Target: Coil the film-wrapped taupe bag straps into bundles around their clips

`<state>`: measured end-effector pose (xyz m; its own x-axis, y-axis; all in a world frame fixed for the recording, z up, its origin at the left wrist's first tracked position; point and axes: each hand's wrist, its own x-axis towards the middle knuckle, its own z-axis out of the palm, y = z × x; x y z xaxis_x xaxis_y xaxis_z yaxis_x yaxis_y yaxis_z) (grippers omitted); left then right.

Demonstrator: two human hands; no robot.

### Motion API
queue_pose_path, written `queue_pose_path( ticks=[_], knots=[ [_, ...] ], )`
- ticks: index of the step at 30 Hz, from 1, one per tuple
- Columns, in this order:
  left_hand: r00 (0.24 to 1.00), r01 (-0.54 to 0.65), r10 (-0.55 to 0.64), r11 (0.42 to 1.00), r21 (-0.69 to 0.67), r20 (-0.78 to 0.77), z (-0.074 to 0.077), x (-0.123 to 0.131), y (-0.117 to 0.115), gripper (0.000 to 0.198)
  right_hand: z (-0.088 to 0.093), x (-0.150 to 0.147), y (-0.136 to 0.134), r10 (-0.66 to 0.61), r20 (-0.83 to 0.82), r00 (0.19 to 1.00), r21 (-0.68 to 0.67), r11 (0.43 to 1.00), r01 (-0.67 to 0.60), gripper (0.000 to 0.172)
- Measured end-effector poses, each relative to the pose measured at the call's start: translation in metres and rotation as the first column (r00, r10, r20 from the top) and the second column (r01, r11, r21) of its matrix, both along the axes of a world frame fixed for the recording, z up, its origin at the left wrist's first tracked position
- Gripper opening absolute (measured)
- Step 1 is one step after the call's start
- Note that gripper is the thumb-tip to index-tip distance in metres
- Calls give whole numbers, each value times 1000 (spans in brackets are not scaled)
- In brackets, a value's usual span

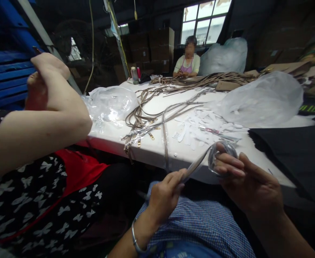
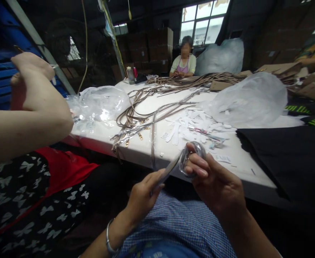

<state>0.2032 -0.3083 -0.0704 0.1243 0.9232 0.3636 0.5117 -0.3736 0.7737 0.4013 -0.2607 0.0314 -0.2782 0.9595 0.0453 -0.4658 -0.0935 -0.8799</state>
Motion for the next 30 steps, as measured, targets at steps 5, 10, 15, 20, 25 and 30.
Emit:
queue_pose_path(
  ticks=[5, 10, 15, 20, 25, 30],
  knots=[
    [982, 6, -23, 996, -90, -185, 8, 19, 12, 30, 16, 4, -2, -38, 50, 998, 257, 966, 24, 49],
    [586, 752, -355, 572, -326, 729, 17, 42, 2, 47, -9, 11, 14, -427, 298, 854, 635, 757, 157, 35],
    [485, 774, -178, 542, -326, 856, 24, 28, -1, 45, -66, 34, 24, -654, 552, 517, 832, 468, -297, 27],
    [615, 660, -120, 619, -425, 780, 40, 4, 9, 42, -101, 32, 7, -571, 676, 465, 726, 409, -553, 35],
    [918, 281, -88, 833, -477, 386, 50, -13, 28, 42, -89, 19, -14, -305, 856, 418, 491, 733, -470, 25],
    [979, -119, 134, 988, 104, -156, 40, -12, 27, 16, -72, 22, -24, 520, 428, 739, -274, 854, -441, 37]
  ],
)
